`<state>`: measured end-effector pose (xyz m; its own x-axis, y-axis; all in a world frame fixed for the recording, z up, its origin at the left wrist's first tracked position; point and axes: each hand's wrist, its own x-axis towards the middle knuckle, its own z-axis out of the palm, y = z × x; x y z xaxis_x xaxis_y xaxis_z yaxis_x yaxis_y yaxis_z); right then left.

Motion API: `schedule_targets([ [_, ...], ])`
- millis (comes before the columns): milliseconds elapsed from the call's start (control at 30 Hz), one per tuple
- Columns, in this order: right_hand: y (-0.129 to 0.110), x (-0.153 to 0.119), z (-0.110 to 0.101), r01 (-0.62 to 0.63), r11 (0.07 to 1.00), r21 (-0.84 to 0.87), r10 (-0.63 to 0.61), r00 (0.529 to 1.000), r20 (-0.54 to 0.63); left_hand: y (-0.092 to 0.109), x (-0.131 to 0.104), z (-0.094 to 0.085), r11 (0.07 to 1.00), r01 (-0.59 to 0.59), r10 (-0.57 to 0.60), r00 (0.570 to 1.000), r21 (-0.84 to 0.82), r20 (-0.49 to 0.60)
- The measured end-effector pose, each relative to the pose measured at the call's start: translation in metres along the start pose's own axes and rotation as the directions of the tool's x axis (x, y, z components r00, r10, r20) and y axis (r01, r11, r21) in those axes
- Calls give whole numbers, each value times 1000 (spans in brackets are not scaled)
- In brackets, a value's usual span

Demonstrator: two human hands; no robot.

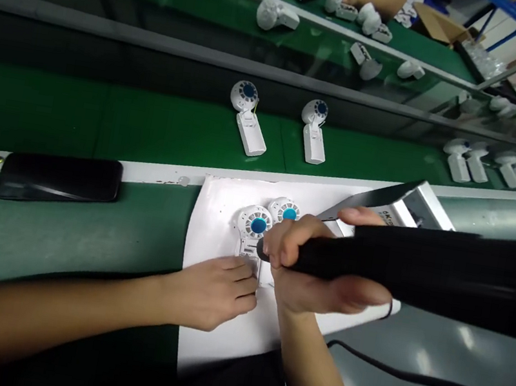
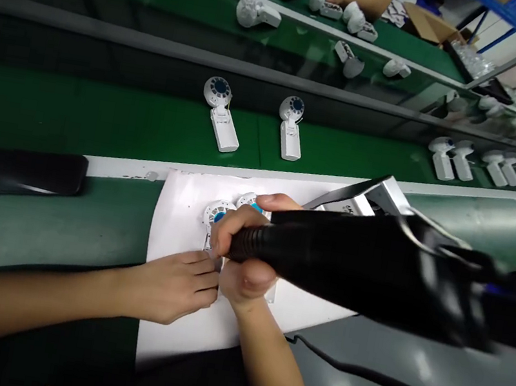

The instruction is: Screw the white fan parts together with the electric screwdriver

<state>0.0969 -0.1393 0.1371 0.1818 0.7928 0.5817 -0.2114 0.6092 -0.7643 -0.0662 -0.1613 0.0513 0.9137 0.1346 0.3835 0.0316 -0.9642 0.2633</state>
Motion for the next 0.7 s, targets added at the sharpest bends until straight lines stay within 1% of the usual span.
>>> schedule_targets([
  [100,14,-3,3,-36,999,4,36,999,-40,0,0,2,1000,2,-1,1000,20,-17],
  [167,18,-6,3,-58,998,-8,57,995,-78,-1,1,3,1000,4,-3,1000,18,-28],
  [267,23,-11,4,-115,993,-19,111,985,-135,-1,2,5,1000,7,-7,1000,-5,-11],
  [433,39,-23,2,-191,981,4,191,975,-112,-1,3,3,998,27,-25,999,-57,40],
  [567,49,-35,4,-271,962,-38,262,952,-161,-1,-1,4,995,31,-28,999,-90,37],
  [633,53,-38,8,-271,960,-66,256,951,-175,-1,-4,7,995,27,-25,999,-101,21],
  [700,53,-37,12,-242,967,-78,227,960,-163,-2,-6,10,996,21,-19,1000,-90,24],
])
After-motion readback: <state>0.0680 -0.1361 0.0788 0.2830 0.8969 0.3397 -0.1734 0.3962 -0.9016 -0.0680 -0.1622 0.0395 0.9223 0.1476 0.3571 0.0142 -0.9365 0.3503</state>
